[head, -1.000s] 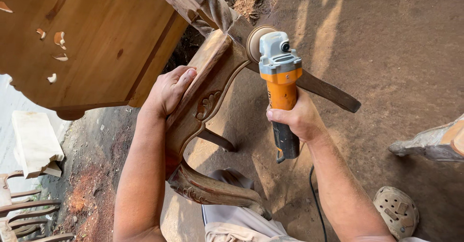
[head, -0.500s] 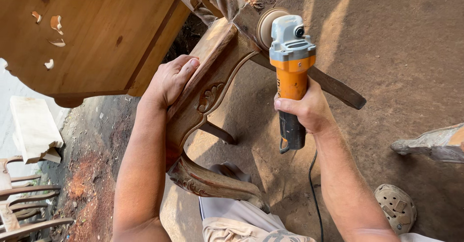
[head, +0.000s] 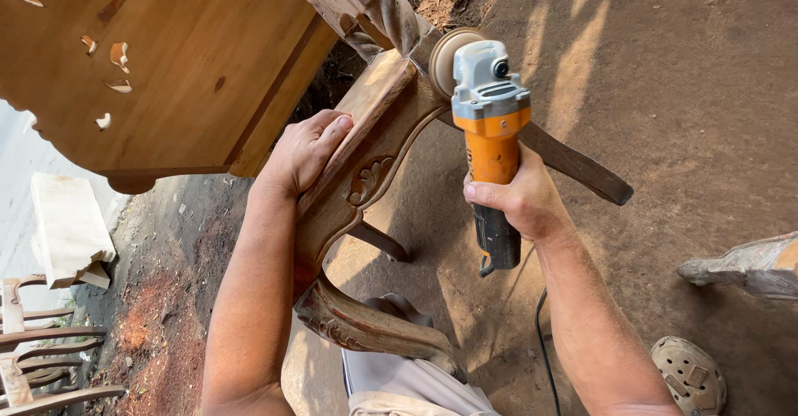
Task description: The person sands the legs and wooden panels of various chairs and a small table using a power sander, turning the pieces over and wiping the surfaces by hand.
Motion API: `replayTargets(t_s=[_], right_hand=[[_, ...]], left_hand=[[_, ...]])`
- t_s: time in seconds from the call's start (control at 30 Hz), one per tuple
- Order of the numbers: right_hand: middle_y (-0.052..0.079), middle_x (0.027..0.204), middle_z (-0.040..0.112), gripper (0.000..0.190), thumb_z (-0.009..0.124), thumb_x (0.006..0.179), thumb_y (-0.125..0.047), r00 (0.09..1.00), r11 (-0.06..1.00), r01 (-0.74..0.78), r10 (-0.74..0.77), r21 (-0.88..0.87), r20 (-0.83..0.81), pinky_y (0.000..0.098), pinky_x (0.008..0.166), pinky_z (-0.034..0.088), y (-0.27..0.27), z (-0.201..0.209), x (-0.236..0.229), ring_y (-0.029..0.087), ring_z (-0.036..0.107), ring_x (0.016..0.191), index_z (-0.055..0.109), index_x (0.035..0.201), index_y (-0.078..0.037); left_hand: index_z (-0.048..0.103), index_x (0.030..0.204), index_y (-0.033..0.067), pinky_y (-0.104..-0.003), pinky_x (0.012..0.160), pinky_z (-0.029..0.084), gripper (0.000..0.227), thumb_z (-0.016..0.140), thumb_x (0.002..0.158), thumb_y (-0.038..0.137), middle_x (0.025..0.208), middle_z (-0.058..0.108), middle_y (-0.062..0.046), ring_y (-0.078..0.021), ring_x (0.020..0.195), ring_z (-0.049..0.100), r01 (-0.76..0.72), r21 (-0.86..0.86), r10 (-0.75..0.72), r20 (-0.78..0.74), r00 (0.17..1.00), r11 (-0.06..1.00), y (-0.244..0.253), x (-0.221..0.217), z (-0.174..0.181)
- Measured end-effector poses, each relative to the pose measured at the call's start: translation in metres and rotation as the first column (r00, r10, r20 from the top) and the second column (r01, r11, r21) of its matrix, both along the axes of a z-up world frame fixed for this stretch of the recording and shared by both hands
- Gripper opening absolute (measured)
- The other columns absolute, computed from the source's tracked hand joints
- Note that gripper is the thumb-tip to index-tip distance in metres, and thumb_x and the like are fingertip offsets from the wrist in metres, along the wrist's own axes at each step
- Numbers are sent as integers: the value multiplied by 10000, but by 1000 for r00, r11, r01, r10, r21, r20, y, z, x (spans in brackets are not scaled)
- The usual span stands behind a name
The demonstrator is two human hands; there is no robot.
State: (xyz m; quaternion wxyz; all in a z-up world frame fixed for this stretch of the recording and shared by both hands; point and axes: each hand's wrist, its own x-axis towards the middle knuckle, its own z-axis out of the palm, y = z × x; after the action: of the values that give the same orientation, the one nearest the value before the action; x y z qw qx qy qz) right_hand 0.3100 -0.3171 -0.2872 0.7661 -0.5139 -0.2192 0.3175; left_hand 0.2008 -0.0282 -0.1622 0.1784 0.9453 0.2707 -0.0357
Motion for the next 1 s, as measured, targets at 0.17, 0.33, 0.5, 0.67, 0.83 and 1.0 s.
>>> replayTargets(t_s=[0.17, 0.33, 0.5, 0.67, 0.83, 1.0], right_hand=[[62, 837, 705, 377, 770, 708, -141, 1000, 1000, 10, -10, -12, 6, 332, 733, 574, 3, 1, 0, 160, 692, 764, 639, 1038, -12], [68, 800, 690, 397, 744, 691, -129, 999, 999, 12, -10, 44, -46, 343, 687, 597, 0, 3, 11, 165, 685, 716, 618, 1054, -28], [69, 798, 689, 369, 740, 719, -120, 1000, 998, -26, 25, 51, 13, 334, 666, 572, 4, 16, 17, 164, 675, 708, 626, 1050, -1], [57, 809, 681, 397, 748, 717, -110, 998, 994, -53, 48, 98, 48, 327, 681, 573, 14, 23, 23, 155, 669, 716, 611, 1079, -24], [48, 836, 682, 380, 759, 730, -103, 996, 996, -57, 53, 66, 69, 316, 722, 570, 16, 22, 20, 146, 673, 753, 623, 1076, -24], [44, 826, 689, 370, 751, 726, -115, 999, 999, -21, 19, 49, 45, 329, 708, 576, 13, 23, 23, 148, 680, 744, 625, 1061, -20]], left_hand=[[675, 1289, 133, -445, 1003, 481, 611, 434, 975, 598, 1226, 706, -209, -376, 1159, 649, -4, 4, 4, 3, 1000, 1000, -1, -1, 1], [670, 1286, 123, -446, 999, 481, 622, 429, 968, 600, 1220, 702, -211, -372, 1155, 649, -20, -2, 20, -9, 1000, 1000, -2, 0, 1], [672, 1274, 109, -447, 1000, 483, 622, 430, 976, 599, 1219, 704, -211, -375, 1156, 649, -6, -8, 6, 3, 1000, 1000, -2, -1, 1], [677, 1275, 119, -445, 1002, 484, 611, 433, 977, 593, 1222, 705, -208, -378, 1157, 648, -3, -5, 3, 14, 1000, 1000, -2, 0, 1], [677, 1279, 128, -442, 1001, 486, 604, 444, 965, 588, 1230, 706, -201, -371, 1158, 658, -58, 1, 58, -13, 998, 998, -3, 1, 0], [673, 1282, 133, -446, 1003, 482, 601, 440, 968, 589, 1225, 706, -200, -375, 1159, 653, -49, -8, 49, -9, 999, 999, -1, 0, 0]])
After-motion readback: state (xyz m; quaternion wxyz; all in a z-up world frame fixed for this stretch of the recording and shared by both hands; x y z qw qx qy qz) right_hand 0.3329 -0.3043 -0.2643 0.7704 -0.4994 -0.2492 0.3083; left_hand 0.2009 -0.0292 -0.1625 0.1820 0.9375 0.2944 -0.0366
